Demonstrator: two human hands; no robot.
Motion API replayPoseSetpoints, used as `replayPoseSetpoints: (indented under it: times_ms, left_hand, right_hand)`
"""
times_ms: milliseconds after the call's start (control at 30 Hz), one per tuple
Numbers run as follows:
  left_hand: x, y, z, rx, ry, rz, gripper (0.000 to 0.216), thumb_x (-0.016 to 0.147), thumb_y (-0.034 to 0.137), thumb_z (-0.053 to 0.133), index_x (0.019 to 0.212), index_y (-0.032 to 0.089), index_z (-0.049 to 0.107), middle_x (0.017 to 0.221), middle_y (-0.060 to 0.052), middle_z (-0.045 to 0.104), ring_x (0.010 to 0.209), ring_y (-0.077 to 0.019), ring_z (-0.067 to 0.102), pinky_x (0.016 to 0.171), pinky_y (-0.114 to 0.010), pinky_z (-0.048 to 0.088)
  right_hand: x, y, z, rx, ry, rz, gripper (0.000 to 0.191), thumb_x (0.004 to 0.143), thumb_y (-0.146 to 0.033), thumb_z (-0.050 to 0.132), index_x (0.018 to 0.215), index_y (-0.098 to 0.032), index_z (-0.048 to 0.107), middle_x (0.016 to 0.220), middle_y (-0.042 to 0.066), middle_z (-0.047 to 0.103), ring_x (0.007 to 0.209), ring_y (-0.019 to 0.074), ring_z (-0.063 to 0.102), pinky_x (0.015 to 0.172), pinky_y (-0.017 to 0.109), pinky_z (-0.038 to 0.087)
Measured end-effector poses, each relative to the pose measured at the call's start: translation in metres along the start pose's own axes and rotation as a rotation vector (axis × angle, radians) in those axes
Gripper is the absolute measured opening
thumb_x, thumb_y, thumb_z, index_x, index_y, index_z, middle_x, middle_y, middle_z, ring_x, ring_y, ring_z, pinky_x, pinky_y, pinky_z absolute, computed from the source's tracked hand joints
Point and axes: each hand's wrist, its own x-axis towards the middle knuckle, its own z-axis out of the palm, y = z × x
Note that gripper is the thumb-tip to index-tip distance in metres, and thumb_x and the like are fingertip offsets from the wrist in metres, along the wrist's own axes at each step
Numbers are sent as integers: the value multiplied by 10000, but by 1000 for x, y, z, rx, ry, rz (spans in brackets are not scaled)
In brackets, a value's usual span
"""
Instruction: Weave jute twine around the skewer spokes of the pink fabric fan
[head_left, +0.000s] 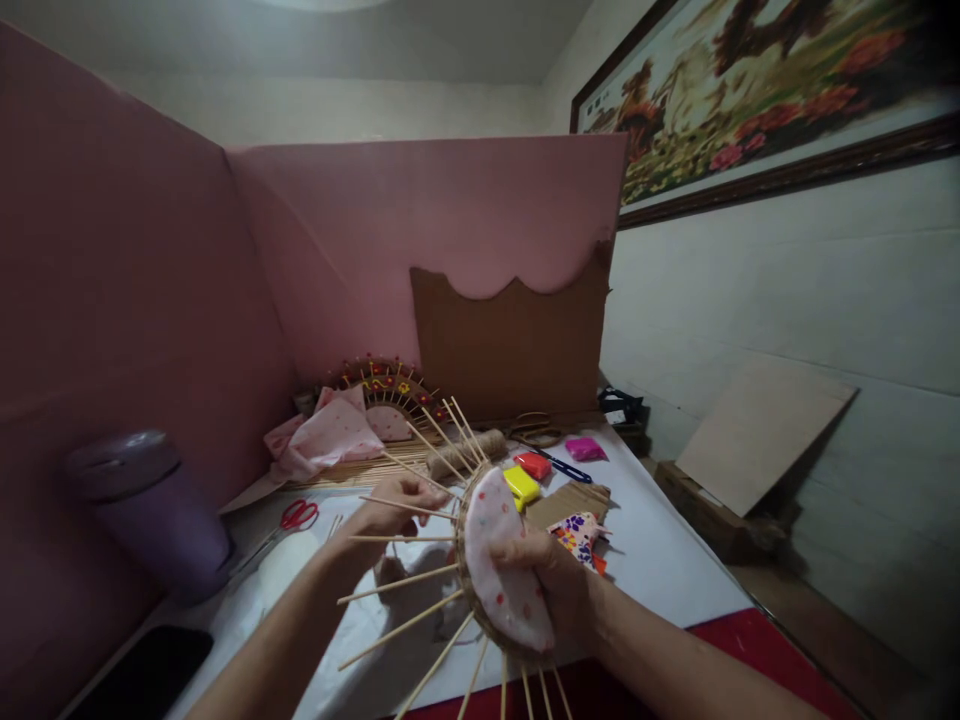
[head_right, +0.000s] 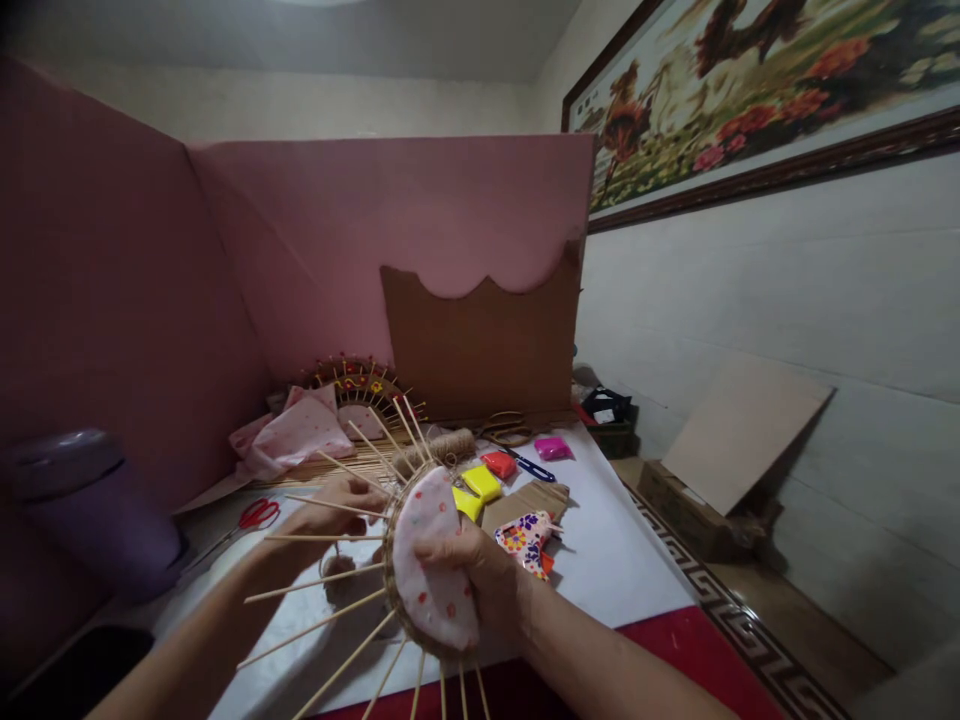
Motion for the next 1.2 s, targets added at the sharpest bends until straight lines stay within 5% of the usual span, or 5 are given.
replayPoseSetpoints:
  times_ms: [133, 433, 633, 833, 1200]
  left_hand:
    - [-5, -20, 22, -239, -3, -49, 263, 544, 147, 711, 480, 151, 456, 415, 54, 457, 336, -50, 392, 320, -149, 251]
    - [-26, 1, 12, -685, 17, 89, 225, 808, 191, 533, 628, 164, 401, 547, 66, 430, 364, -8, 362, 325, -78, 306]
    - [-32, -16, 27, -269, 17, 237, 177, 688, 287, 677, 808, 169, 622, 499, 64, 449, 373, -40, 351, 352, -149, 286]
    - [-34, -22, 25, 181, 106, 514, 53, 690, 220, 649, 693, 180, 684, 671, -26, 594, 606, -140, 518, 557, -240, 405]
    - [-34, -21, 32, 92, 110, 439, 36, 639, 182, 657, 637, 166, 625, 660, -28, 600, 632, -177, 543, 587, -273, 428]
  right_hand:
    - [1, 0, -2, 49, 103, -14, 371, 680, -393, 639, 857, -68, 637, 655, 85, 671, 580, 154, 615, 626, 274, 449]
    - [1, 1, -2, 115, 15, 38, 321, 685, -332, 612, 829, -46, 641, 680, 107, 683, 572, 143, 618, 611, 245, 436]
    - [-1, 2, 0, 80, 75, 20, 307, 673, -341, 612, 779, -55, 642, 632, 108, 675, 587, 167, 628, 598, 256, 435]
    - [-1, -2, 3, 18, 69, 32, 306, 567, -226, 653, 832, -73, 633, 625, 66, 674, 523, 144, 601, 544, 245, 426]
    - [-4, -5, 17, -12, 104, -2, 230, 584, -198, 647, 781, -81, 629, 619, 54, 668, 510, 129, 580, 563, 253, 426]
